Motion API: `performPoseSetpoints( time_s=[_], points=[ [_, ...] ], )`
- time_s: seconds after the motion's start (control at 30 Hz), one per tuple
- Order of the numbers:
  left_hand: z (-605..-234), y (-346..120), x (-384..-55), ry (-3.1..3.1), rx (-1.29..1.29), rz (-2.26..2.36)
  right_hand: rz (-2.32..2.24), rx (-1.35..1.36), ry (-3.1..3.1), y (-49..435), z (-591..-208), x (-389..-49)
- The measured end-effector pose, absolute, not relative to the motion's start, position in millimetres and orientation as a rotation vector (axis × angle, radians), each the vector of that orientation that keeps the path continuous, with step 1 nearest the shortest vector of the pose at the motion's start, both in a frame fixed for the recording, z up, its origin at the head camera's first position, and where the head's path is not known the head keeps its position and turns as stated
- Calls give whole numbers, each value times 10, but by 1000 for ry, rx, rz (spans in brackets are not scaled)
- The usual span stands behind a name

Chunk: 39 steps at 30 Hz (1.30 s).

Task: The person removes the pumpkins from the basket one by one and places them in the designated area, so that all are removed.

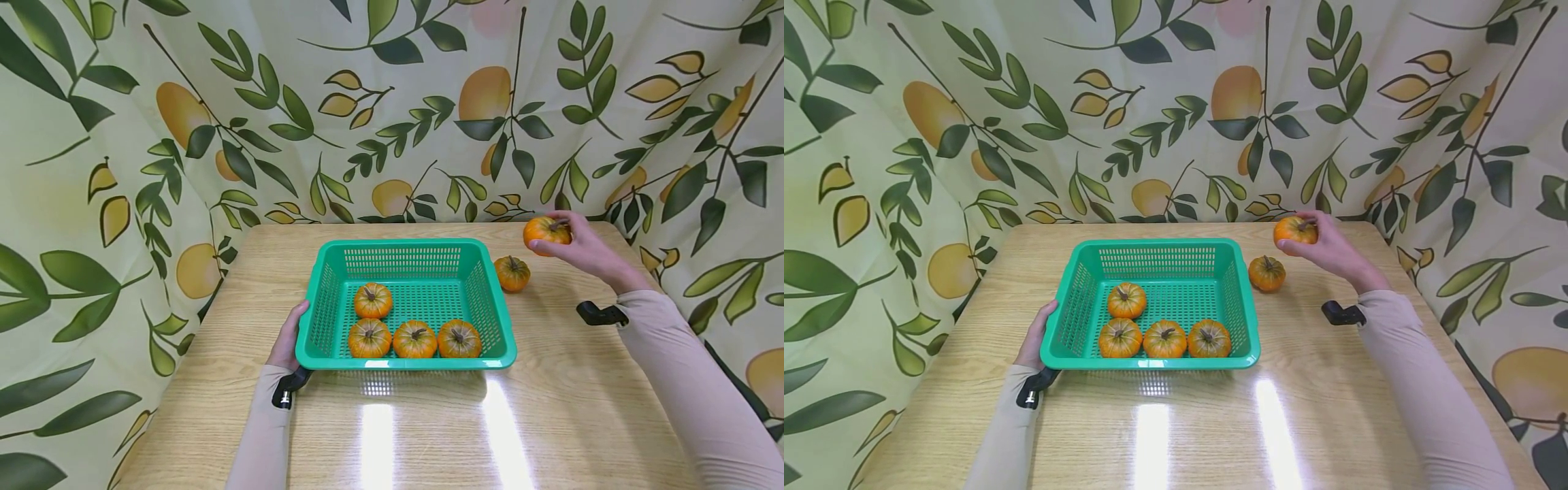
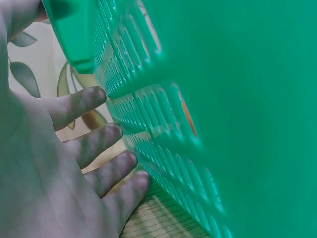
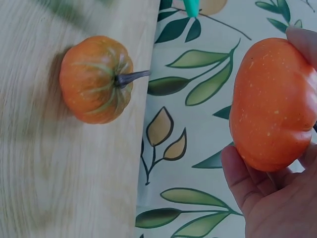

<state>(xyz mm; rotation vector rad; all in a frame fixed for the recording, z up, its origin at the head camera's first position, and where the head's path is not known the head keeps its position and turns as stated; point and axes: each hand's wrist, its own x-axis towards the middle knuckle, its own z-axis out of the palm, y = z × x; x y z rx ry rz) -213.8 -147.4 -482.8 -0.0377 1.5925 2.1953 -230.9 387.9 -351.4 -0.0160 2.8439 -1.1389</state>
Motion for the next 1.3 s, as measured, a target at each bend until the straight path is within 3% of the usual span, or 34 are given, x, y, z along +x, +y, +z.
performPoseSetpoints(
  time_s=[1.3],
  points=[
    [-4832, -1469, -2136, 1656, -25, 2186, -1184, 93, 2891, 4218, -3940, -2354]
  ],
)
